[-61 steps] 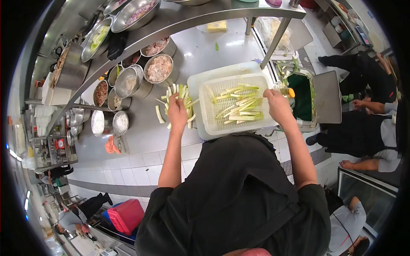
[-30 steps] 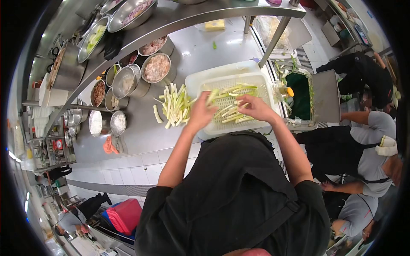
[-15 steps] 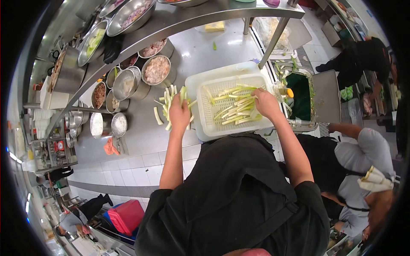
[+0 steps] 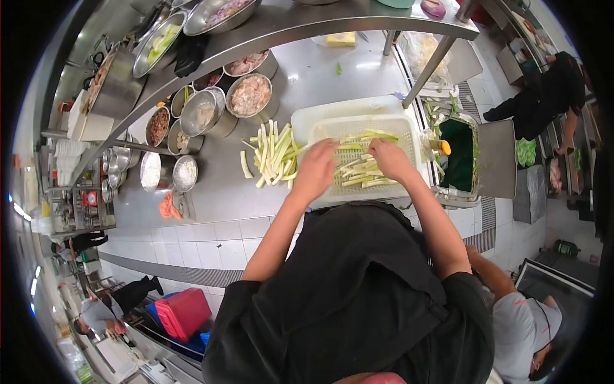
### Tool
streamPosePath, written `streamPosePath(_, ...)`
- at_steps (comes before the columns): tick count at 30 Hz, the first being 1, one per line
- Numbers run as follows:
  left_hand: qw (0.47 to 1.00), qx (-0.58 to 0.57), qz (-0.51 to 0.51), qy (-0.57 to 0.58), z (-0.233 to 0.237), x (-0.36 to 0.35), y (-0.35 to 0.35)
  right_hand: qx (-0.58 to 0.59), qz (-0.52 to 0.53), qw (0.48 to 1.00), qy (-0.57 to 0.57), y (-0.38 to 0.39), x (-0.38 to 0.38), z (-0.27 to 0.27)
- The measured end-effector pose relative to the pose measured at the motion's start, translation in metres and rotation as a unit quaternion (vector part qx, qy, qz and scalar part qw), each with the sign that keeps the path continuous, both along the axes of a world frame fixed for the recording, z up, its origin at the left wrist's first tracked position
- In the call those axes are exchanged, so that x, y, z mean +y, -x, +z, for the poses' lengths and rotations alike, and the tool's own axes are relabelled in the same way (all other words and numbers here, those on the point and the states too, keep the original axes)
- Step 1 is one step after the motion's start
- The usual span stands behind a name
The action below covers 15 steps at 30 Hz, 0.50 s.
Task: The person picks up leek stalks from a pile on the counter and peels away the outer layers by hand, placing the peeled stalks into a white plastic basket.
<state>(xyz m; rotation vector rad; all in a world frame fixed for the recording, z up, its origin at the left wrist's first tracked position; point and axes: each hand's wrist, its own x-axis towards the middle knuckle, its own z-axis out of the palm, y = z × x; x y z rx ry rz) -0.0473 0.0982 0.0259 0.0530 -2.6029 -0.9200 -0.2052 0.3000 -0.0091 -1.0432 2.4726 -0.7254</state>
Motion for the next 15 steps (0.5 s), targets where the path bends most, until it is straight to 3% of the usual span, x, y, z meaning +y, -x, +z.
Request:
streamPosePath(4, 0.993, -0.042, -0.037, 0.105, -0.022, 0.020, 0.025, 0.051, 0.055, 0.997, -0.027, -0.017, 0.002, -0.013)
streamPosePath(6, 0.920, -0.360, -0.082, 0.132, -0.029, 0.020, 0.036, 0.147, 0.121, 0.981, -0.024, -0.025, 0.005, -0.036)
streamPosePath(10, 0.943, -0.279, -0.120, 0.136, -0.060, 0.029, 0.018, 0.112, 0.095, 0.989, 0.000, -0.028, 0.014, -0.045)
streamPosePath(12, 0.964, -0.146, -0.132, 0.178, -0.079, 0.028, 0.023, 0.104, 0.136, 0.985, -0.009, -0.022, 0.015, -0.041)
streamPosePath(15, 0.961, -0.142, -0.142, 0.190, -0.093, 0.028, 0.028, 0.067, 0.069, 0.995, 0.016, -0.013, -0.007, -0.038)
